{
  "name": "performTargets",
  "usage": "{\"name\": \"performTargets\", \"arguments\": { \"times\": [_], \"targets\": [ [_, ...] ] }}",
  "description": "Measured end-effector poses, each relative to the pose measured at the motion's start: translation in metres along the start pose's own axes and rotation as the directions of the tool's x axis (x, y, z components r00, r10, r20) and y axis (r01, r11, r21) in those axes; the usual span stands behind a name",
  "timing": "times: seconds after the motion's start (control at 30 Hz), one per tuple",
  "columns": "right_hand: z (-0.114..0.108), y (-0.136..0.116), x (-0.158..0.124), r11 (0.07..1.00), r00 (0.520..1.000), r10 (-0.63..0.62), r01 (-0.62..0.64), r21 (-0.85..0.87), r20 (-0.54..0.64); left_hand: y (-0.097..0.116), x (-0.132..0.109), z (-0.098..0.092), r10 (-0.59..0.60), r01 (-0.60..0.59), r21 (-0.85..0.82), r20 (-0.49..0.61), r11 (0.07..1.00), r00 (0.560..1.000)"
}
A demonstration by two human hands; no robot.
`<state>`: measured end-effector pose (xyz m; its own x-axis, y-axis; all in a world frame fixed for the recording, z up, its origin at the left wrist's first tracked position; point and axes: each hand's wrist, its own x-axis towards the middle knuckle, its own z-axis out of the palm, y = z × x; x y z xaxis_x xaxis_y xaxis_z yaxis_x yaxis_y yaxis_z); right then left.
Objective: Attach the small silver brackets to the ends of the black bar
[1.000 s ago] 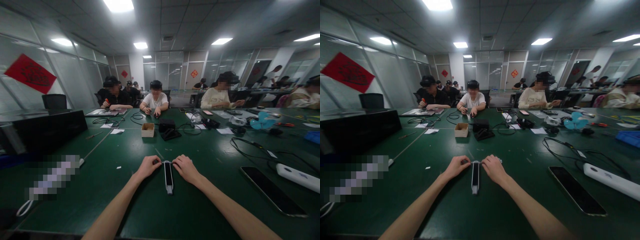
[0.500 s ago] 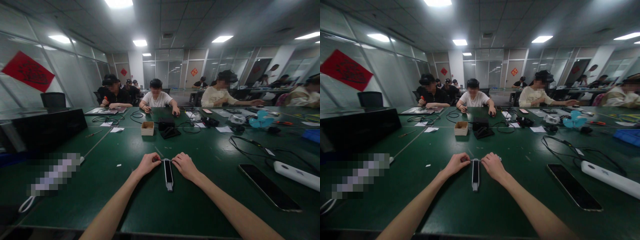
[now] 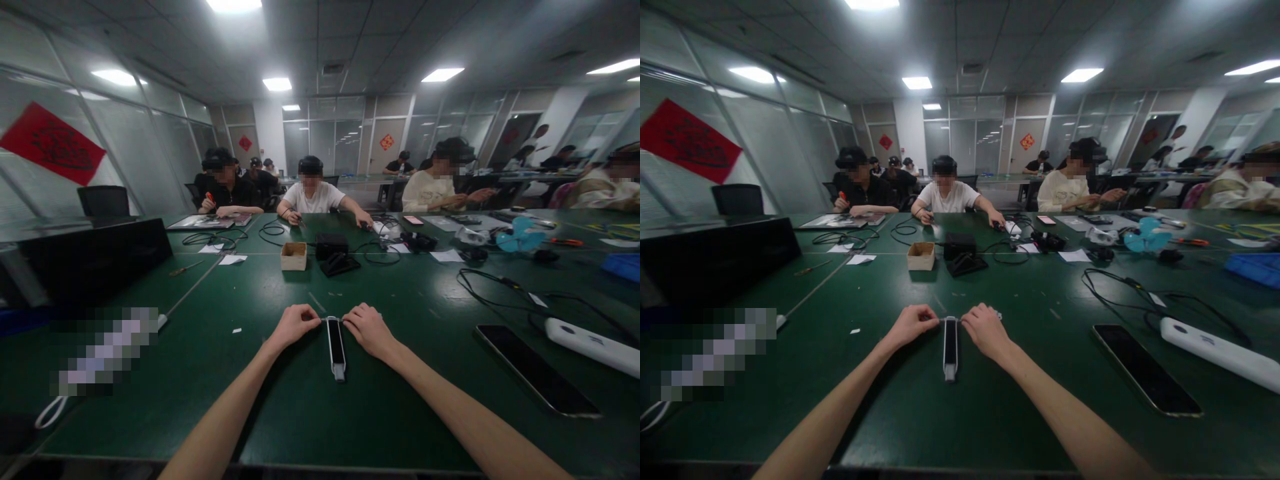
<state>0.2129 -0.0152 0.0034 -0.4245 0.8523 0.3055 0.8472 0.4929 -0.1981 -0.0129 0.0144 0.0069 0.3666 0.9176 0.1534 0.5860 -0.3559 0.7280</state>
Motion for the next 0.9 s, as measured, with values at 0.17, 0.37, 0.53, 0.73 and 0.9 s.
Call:
{"name": "performTargets", "arguments": {
  "times": [0.17, 0.37, 0.53, 0.73, 0.9],
  "targets": [
    [0.0025, 0.002, 0.0003, 1.0, 1.0, -0.012, 0.012, -0.001, -0.008, -0.0038, 0.0015, 0.0011, -0.008, 0.008, -0.053, 0.013, 0.999, 1.0],
    [0.0033, 0.0034, 0.0002, 1.0, 1.0, -0.017, 0.017, 0.017, -0.001, -0.0019, 0.0021, -0.0003, 0.023, -0.023, 0.012, 0.052, 1.0, 0.998],
    [0.0024, 0.002, 0.0004, 1.0, 1.0, -0.024, 0.024, 0.005, -0.015, -0.0016, 0.0011, -0.0004, 0.026, -0.027, 0.022, 0.046, 0.999, 0.999],
    [0.0027, 0.0019, 0.0005, 0.999, 0.999, -0.038, 0.037, -0.017, -0.023, -0.0048, 0.0012, 0.0048, 0.02, -0.02, -0.023, -0.012, 1.0, 1.0],
    [0.0002, 0.0002, 0.0003, 1.0, 1.0, -0.019, 0.019, 0.002, -0.011, -0.0005, -0.0006, 0.0051, 0.003, -0.004, -0.035, -0.039, 0.999, 0.999]
  ]
}}
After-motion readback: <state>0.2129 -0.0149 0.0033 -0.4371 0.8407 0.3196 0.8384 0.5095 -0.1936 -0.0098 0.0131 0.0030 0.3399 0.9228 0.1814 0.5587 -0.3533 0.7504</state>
